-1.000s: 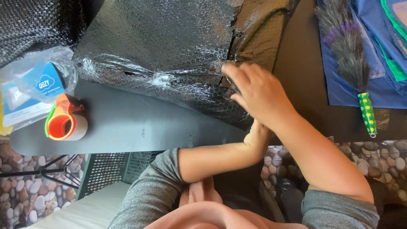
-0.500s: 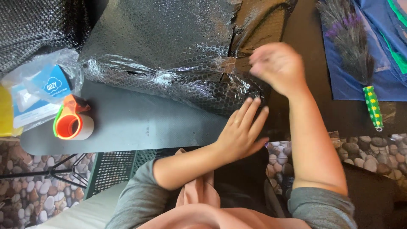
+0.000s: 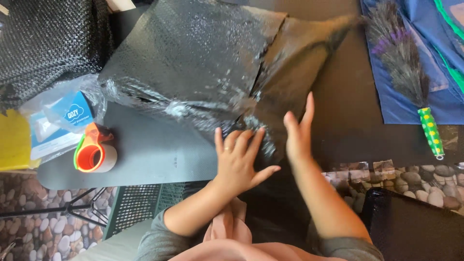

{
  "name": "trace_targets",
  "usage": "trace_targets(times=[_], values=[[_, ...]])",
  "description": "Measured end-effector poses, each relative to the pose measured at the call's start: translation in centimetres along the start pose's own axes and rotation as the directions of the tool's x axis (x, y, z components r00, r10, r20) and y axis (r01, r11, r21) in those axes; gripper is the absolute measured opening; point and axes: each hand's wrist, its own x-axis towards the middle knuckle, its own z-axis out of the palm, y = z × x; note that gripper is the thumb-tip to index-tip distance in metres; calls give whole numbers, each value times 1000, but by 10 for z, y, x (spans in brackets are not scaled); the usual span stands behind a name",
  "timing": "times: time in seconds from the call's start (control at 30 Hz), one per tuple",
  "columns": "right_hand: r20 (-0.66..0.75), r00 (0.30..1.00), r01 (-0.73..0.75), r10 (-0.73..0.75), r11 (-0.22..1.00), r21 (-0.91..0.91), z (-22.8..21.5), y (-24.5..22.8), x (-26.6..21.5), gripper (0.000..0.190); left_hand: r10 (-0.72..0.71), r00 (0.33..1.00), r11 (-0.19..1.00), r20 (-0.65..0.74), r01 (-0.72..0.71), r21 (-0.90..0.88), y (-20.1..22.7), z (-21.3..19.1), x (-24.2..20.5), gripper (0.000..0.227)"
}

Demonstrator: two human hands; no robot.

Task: Wrapping an item in black bubble wrap, securing it with tape, and dusting the exterior of the package.

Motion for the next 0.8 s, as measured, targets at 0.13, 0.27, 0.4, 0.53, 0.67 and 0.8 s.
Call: trace_targets(times=[0.13, 0.27, 0.4, 0.53, 0.67, 0.8], values=[[-57, 992, -115, 110, 989, -96, 23, -29, -66, 88, -23, 1000, 999, 5, 23, 48, -14, -36, -22, 63], [-109, 987, 96, -114, 983, -155, -13, -22, -3, 67, 3, 990, 990, 144, -24, 141, -15, -36, -49, 104], [-35, 813, 469, -581, 690, -551, -65, -35, 118, 44, -53, 995, 986, 84, 39, 160, -9, -13, -67, 102], [210, 968, 247, -137, 662, -708, -84, -30, 194, 43, -66, 997, 996, 38, 63, 70, -18, 17, -83, 120], [-24, 861, -268, 509, 412, -871, -45, -83, 169, 70, -72, 996, 997, 47, 71, 22, -19, 21, -83, 122], [123, 897, -176, 424, 600, -780, -72, -57, 175, 43, -35, 999, 999, 19, 35, -7, -30, 28, -85, 127]])
